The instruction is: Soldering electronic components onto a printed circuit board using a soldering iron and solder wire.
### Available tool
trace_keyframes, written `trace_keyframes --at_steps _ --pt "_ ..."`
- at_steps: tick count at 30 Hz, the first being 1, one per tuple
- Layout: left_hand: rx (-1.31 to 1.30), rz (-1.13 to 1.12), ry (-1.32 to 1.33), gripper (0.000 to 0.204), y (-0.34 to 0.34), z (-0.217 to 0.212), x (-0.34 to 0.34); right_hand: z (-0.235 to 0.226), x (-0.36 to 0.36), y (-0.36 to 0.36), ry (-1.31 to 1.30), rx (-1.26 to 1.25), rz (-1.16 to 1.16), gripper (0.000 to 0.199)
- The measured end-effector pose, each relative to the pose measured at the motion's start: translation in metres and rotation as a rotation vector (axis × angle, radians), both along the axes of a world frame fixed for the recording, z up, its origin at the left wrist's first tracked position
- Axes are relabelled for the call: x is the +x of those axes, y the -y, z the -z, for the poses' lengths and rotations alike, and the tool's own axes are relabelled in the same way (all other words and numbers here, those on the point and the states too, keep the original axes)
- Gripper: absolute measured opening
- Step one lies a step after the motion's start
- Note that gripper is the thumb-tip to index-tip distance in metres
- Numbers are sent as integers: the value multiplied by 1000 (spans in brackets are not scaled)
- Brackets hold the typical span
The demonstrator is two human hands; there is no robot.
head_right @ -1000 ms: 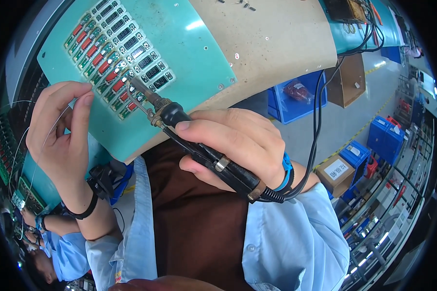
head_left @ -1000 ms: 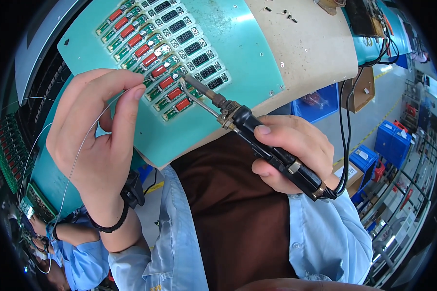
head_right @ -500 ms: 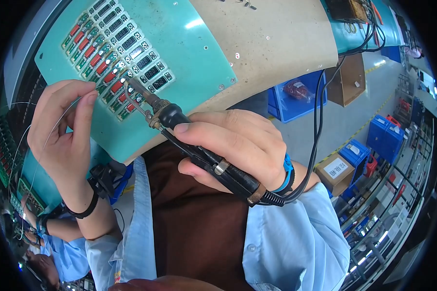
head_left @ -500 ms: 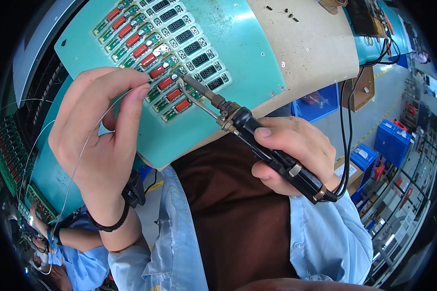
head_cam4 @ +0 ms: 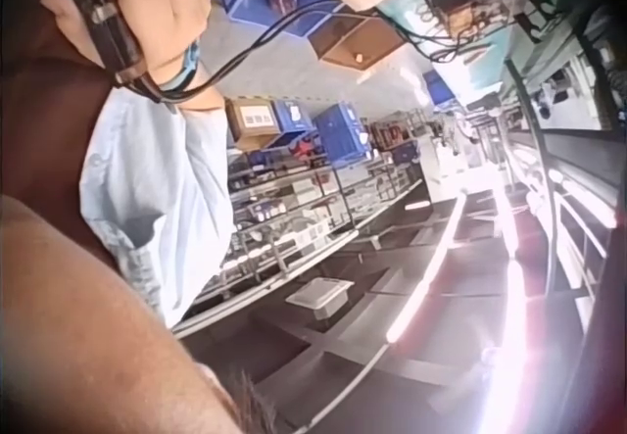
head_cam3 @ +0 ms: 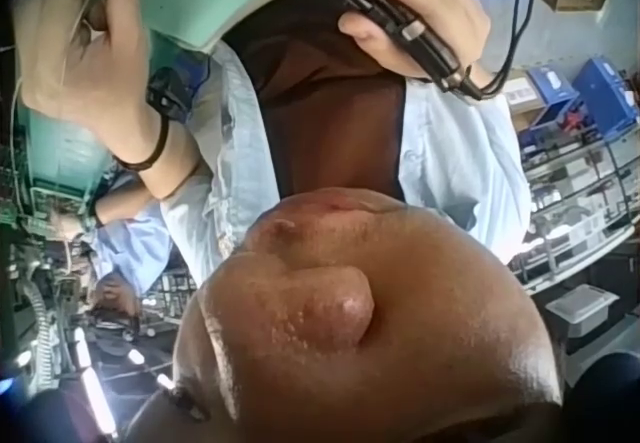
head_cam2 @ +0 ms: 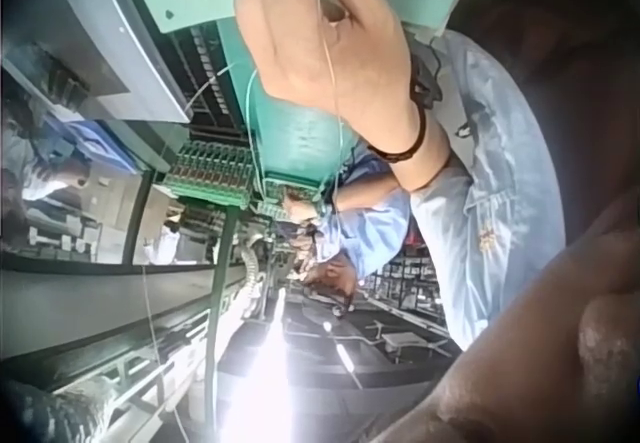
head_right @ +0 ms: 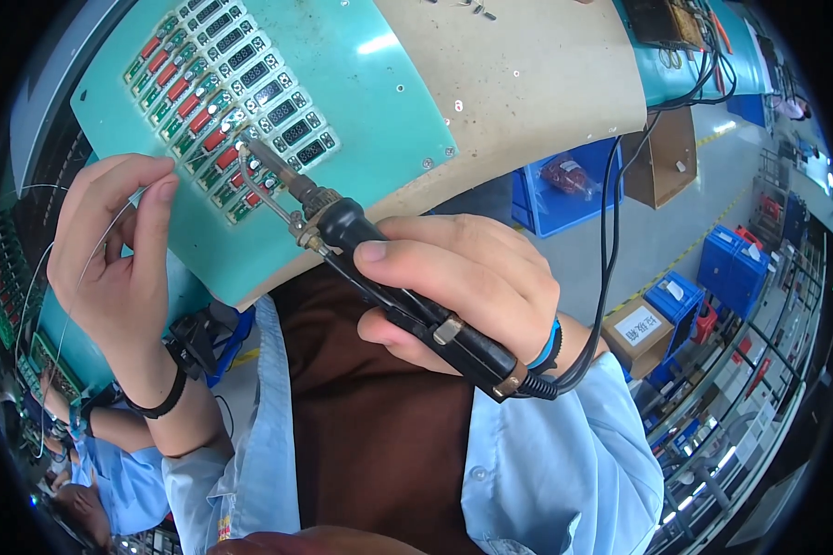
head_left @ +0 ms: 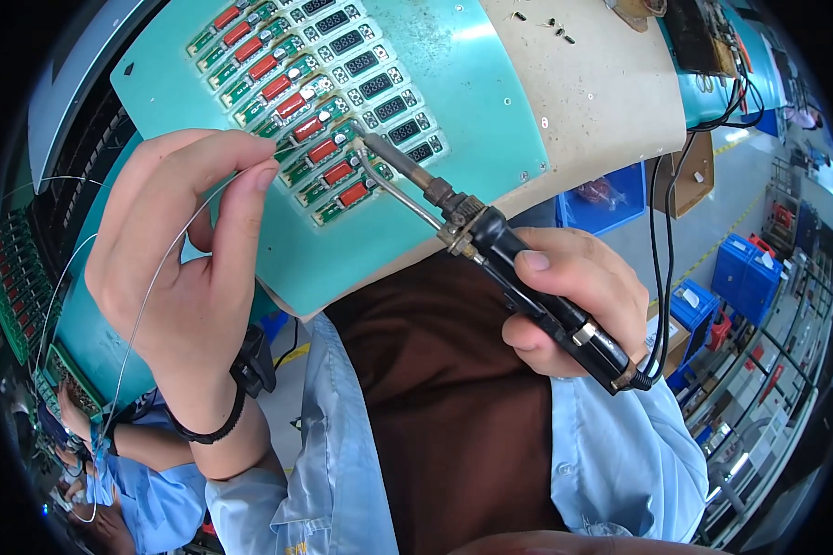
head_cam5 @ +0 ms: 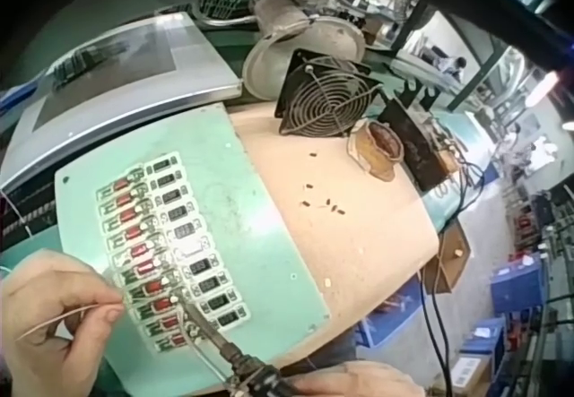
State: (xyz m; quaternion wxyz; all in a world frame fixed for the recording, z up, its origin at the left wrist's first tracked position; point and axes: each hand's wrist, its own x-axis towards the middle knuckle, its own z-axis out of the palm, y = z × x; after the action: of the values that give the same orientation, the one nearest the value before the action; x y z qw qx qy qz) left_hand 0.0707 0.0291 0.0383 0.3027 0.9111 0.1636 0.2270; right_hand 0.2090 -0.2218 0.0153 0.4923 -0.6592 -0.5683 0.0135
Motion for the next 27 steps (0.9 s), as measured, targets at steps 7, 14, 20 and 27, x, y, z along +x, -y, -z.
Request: trace_keyframes --at_steps 7,14,20,27 --pt "-26 9 5 13 5 1 0 -1 -1 6 3 -6 8 46" --pt "-31 23 17 13 7 6 1 2 -6 7 -14 -16 24 46" --pt "-38 23 17 13 8 7 1 3 -7 5 -11 -10 37 44" --pt "-38 48 11 13 8 6 2 1 -7 6 -15 -27 29 44"
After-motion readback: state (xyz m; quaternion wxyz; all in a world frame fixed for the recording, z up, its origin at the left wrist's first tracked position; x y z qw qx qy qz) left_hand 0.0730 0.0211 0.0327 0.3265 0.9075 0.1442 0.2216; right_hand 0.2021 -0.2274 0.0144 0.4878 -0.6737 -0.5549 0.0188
